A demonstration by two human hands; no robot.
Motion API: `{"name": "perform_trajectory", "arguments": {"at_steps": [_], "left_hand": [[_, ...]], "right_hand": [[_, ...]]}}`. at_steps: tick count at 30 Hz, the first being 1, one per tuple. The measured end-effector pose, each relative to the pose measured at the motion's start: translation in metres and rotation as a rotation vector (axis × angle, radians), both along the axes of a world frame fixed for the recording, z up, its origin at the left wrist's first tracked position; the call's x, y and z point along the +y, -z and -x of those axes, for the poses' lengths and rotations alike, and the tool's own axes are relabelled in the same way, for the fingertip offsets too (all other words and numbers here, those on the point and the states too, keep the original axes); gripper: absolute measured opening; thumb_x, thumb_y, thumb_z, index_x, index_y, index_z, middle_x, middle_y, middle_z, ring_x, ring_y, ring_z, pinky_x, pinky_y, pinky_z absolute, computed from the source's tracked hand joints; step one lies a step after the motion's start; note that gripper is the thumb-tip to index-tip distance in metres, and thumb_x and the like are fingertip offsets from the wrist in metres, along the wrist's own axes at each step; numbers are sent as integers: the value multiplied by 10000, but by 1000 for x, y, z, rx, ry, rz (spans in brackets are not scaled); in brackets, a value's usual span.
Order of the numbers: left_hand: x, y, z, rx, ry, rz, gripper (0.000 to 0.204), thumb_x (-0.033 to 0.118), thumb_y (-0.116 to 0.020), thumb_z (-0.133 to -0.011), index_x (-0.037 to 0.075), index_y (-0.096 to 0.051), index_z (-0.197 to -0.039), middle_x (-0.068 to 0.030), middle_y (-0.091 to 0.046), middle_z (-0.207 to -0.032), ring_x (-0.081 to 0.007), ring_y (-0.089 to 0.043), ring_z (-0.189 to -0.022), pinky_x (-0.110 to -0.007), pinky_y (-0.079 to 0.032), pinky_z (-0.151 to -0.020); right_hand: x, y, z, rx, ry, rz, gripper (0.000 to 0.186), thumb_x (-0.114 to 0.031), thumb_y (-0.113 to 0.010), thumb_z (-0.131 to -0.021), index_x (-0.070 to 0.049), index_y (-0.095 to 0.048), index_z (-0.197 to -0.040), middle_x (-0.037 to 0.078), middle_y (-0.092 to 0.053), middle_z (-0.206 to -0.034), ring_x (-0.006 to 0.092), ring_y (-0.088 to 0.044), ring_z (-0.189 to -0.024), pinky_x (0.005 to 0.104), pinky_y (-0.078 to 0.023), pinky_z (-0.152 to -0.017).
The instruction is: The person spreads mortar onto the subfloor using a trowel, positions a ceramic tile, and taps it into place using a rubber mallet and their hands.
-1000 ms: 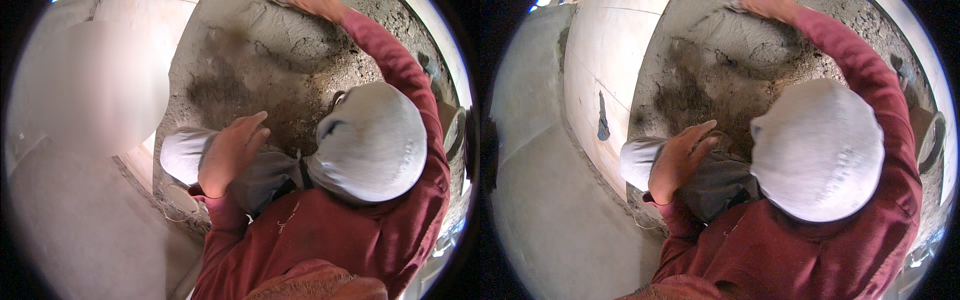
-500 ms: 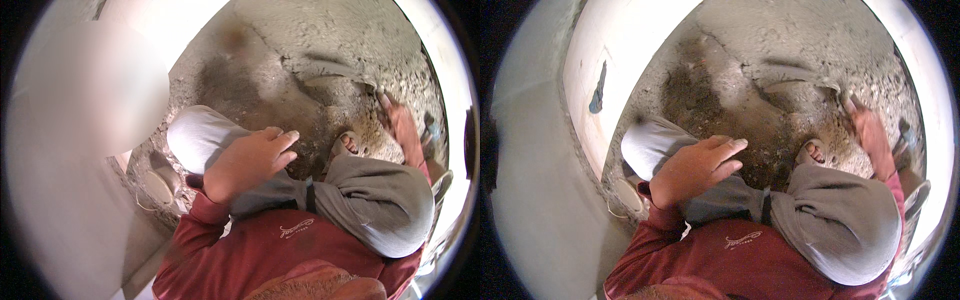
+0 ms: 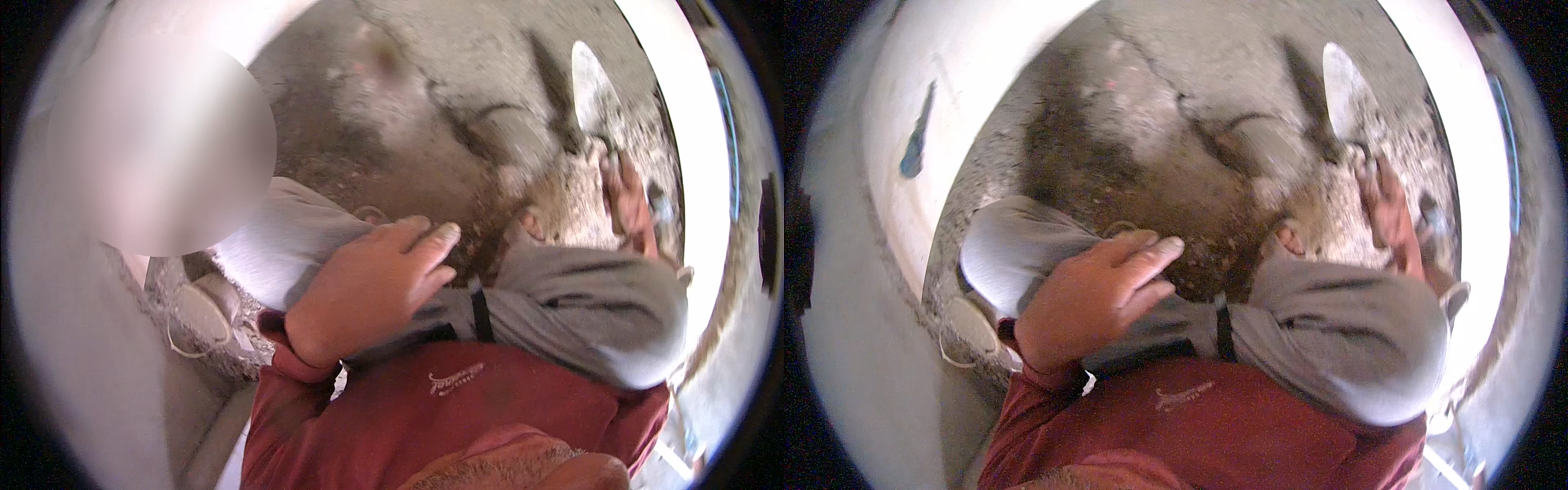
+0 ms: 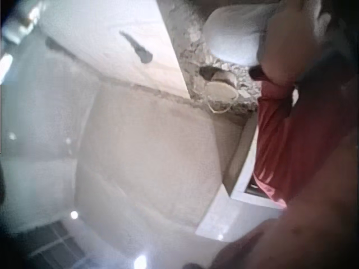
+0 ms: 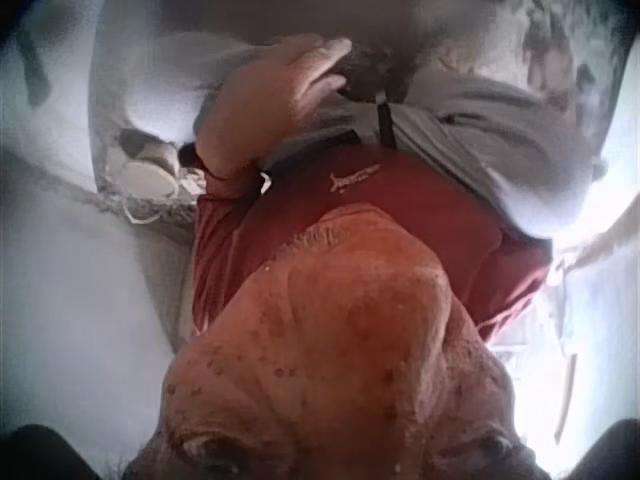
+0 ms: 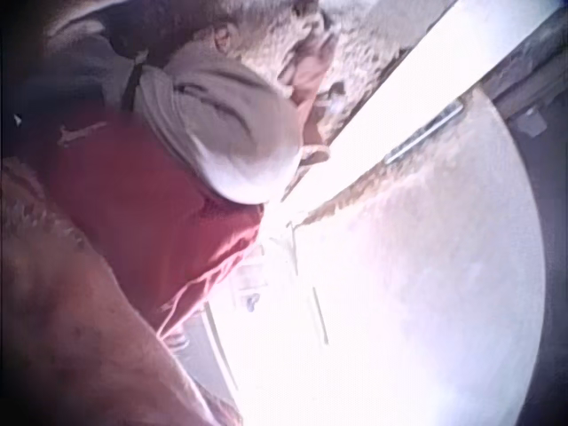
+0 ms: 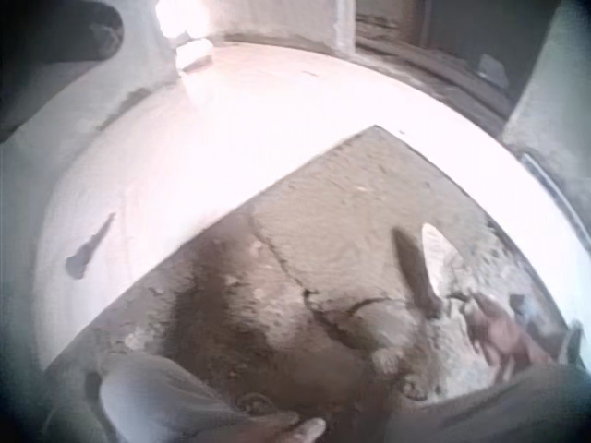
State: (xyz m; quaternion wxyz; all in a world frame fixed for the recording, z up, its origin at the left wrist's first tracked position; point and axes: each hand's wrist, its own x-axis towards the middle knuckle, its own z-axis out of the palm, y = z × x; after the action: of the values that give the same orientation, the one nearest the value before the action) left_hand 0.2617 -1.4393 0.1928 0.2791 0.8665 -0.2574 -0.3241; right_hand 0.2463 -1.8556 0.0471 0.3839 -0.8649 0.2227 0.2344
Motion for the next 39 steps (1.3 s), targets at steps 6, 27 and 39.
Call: {"name": "perform_trajectory", "arguments": {"at_steps": [6, 27, 39], "left_hand": [[2, -3, 4, 9, 75, -17, 473, 227, -699, -926, 86, -591, -1365, -215, -614, -1318, -401, -597, -1214, -441, -500, -1016], [-13, -6, -14, 64, 76, -13, 411, 219, -642, -962, 59, -592, -1338, -204, -624, -1292, -389, -610, -1176, -439, -503, -976], [-21, 24, -20, 69, -186, -103, 398, 230, -578, -992, -8, -603, -1310, -232, -636, -1282, -392, -599, -1216, -418, -453, -1046]], "right_hand": [[-32, 6, -6, 120, 307, -913, 396, -374, -408, -1097, -17, -544, -1203, -22, -539, -717, 47, -491, -461, 186, -435, -341], [27, 15, 30, -247, -797, 488, 238, -302, -423, -1049, -86, -502, -1108, -9, -459, -665, 85, -423, -466, 264, -340, -365], [-102, 0, -42, -446, -383, 778, 396, -399, -488, -1066, -35, -595, -1177, 190, -664, -783, 317, -648, -640, 444, -538, -603]]}}
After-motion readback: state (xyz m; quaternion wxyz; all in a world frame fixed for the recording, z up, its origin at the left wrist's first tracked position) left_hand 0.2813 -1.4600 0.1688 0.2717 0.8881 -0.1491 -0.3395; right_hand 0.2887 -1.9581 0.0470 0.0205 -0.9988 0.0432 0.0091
